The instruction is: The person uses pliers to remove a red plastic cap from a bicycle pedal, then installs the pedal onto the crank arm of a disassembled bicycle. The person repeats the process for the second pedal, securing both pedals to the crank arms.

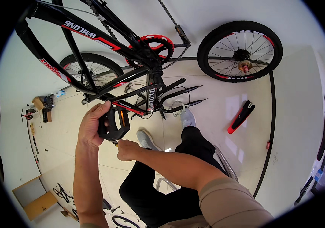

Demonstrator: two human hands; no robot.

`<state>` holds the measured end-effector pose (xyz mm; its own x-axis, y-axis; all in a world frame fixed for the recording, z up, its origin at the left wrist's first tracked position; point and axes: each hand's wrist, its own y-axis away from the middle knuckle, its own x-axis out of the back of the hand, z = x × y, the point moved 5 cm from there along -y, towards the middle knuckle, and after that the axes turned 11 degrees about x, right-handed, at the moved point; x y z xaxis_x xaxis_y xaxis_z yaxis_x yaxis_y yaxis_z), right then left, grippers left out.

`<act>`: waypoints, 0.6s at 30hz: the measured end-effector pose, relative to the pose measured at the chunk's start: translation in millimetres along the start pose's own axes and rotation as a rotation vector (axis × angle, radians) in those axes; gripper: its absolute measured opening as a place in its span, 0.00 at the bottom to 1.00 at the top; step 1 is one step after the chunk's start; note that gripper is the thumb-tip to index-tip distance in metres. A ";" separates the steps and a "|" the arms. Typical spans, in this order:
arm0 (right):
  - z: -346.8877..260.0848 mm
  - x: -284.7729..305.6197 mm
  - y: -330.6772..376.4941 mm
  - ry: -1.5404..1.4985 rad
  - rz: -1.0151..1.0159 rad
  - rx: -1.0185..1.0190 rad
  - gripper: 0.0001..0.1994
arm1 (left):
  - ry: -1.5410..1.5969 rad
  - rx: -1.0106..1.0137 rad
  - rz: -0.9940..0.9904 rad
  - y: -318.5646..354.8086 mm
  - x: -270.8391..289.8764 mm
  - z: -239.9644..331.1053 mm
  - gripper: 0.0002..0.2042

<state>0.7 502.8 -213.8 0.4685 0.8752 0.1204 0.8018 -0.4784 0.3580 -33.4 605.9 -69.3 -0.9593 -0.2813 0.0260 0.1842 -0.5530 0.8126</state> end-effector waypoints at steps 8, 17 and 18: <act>-11.0 7.6 7.8 -0.004 -0.085 -0.041 0.18 | -0.080 -0.031 0.095 5.3 -1.3 4.8 0.12; -12.6 12.6 14.6 0.018 -0.029 -0.016 0.18 | 0.080 -0.061 0.067 23.2 -8.4 -2.3 0.17; -11.3 13.9 16.1 0.019 -0.016 -0.020 0.18 | 0.136 -0.068 0.071 25.0 -2.4 -8.0 0.19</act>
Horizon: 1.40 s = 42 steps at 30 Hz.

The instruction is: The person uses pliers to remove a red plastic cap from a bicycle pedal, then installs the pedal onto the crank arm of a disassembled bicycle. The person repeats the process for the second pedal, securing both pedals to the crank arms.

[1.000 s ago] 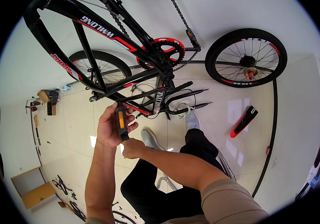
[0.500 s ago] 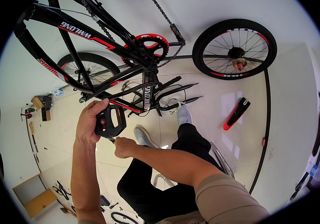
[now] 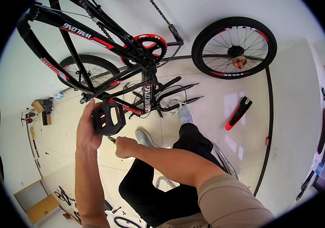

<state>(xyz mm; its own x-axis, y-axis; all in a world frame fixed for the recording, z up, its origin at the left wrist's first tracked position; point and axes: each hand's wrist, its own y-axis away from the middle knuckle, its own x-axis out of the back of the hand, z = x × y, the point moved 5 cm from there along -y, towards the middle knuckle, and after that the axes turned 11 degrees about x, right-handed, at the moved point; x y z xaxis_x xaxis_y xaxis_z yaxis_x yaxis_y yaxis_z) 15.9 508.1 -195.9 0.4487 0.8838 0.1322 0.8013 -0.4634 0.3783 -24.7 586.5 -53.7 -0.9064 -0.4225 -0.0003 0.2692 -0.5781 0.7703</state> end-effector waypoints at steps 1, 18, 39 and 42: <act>1.9 0.9 1.5 0.002 0.009 -0.006 0.18 | 0.055 -0.008 0.007 0.2 12.7 -7.1 0.21; -9.7 -50.1 124.9 0.043 0.314 0.344 0.23 | 0.609 -0.073 -0.198 62.3 60.4 -245.9 0.25; -66.1 159.7 61.8 -0.797 0.449 -0.042 0.19 | 0.988 0.205 -0.217 -18.8 68.1 -199.7 0.07; -76.5 148.1 45.4 -0.805 0.373 -0.032 0.17 | 1.052 0.207 -0.179 -22.1 80.3 -199.9 0.07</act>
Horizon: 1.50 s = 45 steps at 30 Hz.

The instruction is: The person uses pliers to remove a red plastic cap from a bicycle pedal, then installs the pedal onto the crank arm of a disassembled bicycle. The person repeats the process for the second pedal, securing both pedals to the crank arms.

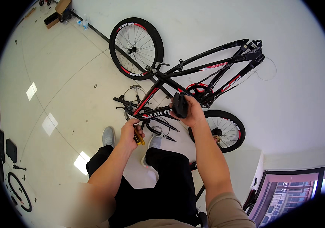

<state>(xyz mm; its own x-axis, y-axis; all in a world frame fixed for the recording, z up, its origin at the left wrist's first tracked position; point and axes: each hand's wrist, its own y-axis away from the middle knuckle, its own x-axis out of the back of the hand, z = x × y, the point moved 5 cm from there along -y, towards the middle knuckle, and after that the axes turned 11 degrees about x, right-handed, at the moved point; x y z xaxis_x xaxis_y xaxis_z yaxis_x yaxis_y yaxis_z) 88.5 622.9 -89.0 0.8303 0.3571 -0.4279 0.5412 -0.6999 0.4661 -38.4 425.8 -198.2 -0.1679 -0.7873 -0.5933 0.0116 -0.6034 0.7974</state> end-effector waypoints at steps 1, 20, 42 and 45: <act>0.6 0.7 -2.8 -0.031 0.007 -0.014 0.17 | 0.003 0.001 0.002 1.3 -1.0 0.1 0.07; -6.5 -1.5 -3.4 0.017 0.356 -0.167 0.12 | -0.016 0.023 -0.013 0.8 0.6 -6.3 0.08; -23.6 2.1 -18.9 0.290 0.419 -0.048 0.08 | -0.040 -0.018 -0.007 -6.2 -2.5 -13.2 0.08; -28.5 -2.0 -17.1 0.342 0.440 -0.031 0.07 | -0.043 -0.015 -0.026 -10.0 -3.3 -14.6 0.08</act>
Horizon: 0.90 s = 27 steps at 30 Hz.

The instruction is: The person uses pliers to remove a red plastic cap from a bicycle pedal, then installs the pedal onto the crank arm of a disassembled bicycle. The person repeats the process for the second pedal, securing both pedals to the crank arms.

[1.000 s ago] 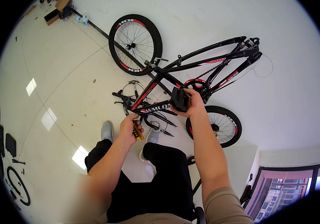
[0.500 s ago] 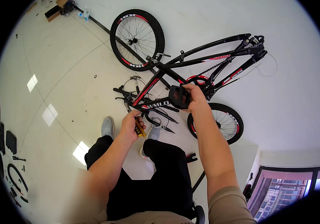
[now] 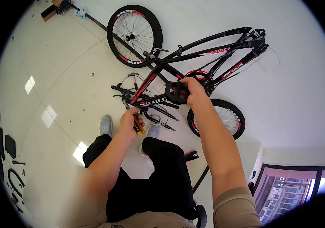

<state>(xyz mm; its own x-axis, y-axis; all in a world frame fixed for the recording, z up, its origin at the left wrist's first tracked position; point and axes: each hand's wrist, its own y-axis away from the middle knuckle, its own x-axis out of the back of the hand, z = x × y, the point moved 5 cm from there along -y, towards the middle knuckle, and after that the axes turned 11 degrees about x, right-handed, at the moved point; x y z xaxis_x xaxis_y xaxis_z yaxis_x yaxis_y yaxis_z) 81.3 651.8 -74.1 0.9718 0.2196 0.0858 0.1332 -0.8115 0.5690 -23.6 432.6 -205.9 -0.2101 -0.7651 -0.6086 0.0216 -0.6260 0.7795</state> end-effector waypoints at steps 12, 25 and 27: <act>35.0 15.7 41.2 -0.406 -0.104 -0.020 0.11 | 0.027 -0.008 -0.080 9.4 -9.0 5.9 0.12; 147.5 -46.9 116.5 0.737 -0.338 0.802 0.27 | -0.366 -0.274 -0.280 6.9 -24.6 -15.2 0.16; 145.7 -43.0 110.3 0.723 -0.285 0.806 0.25 | -0.487 -0.237 -0.361 11.5 -31.8 -20.1 0.17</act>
<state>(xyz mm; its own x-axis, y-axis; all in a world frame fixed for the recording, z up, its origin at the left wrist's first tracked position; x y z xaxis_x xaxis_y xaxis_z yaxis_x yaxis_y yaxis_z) 82.6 473.9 -134.3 0.5790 0.5036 0.6412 0.6748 -0.7374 -0.0301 3.0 446.7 -180.5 -0.6620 -0.3800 -0.6460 0.0701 -0.8896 0.4514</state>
